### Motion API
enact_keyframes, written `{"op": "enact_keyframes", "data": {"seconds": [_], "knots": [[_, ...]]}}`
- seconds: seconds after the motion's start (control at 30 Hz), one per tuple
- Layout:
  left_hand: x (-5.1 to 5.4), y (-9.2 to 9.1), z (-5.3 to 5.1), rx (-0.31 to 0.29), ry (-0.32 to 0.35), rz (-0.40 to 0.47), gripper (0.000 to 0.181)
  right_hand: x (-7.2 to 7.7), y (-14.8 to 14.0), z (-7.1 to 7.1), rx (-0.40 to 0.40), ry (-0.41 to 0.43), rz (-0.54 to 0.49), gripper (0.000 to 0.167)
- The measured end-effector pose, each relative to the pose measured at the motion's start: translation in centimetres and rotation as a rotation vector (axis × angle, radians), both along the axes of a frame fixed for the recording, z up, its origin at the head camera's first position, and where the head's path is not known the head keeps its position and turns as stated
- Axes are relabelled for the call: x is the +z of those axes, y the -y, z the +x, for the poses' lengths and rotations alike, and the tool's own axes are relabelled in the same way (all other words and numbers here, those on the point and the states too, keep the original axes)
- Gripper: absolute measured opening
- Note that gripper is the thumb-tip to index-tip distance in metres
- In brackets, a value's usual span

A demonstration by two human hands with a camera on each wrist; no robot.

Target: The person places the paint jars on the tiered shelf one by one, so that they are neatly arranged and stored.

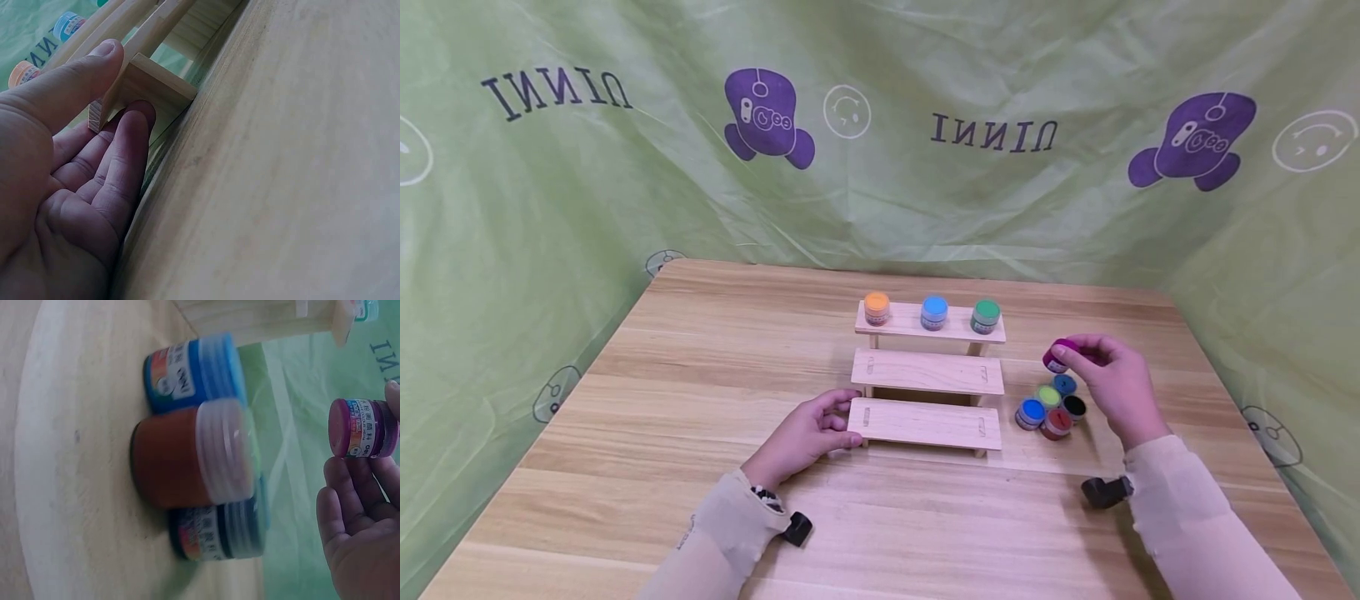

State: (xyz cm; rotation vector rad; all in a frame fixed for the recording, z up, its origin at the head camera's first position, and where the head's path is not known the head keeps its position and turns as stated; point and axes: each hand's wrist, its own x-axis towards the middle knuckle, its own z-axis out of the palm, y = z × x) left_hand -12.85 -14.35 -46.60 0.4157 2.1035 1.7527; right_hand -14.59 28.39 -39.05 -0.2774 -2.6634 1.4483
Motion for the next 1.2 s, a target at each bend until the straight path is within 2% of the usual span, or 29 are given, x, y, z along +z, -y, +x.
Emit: {"op": "enact_keyframes", "data": {"seconds": [0.43,0.87,1.2], "knots": [[0.0,-0.1,0.0,0.001,-0.004,0.004,0.068,1.3,1.3,0.7,0.026,-0.029,-0.013,0.058],[0.1,0.0,0.1,-0.006,0.010,0.004,0.067,2.2,3.2,1.5,0.051,-0.096,-0.008,0.052],[0.1,0.0,0.1,0.003,0.000,0.001,0.069,2.8,5.0,1.7,0.092,-0.130,-0.056,0.048]]}}
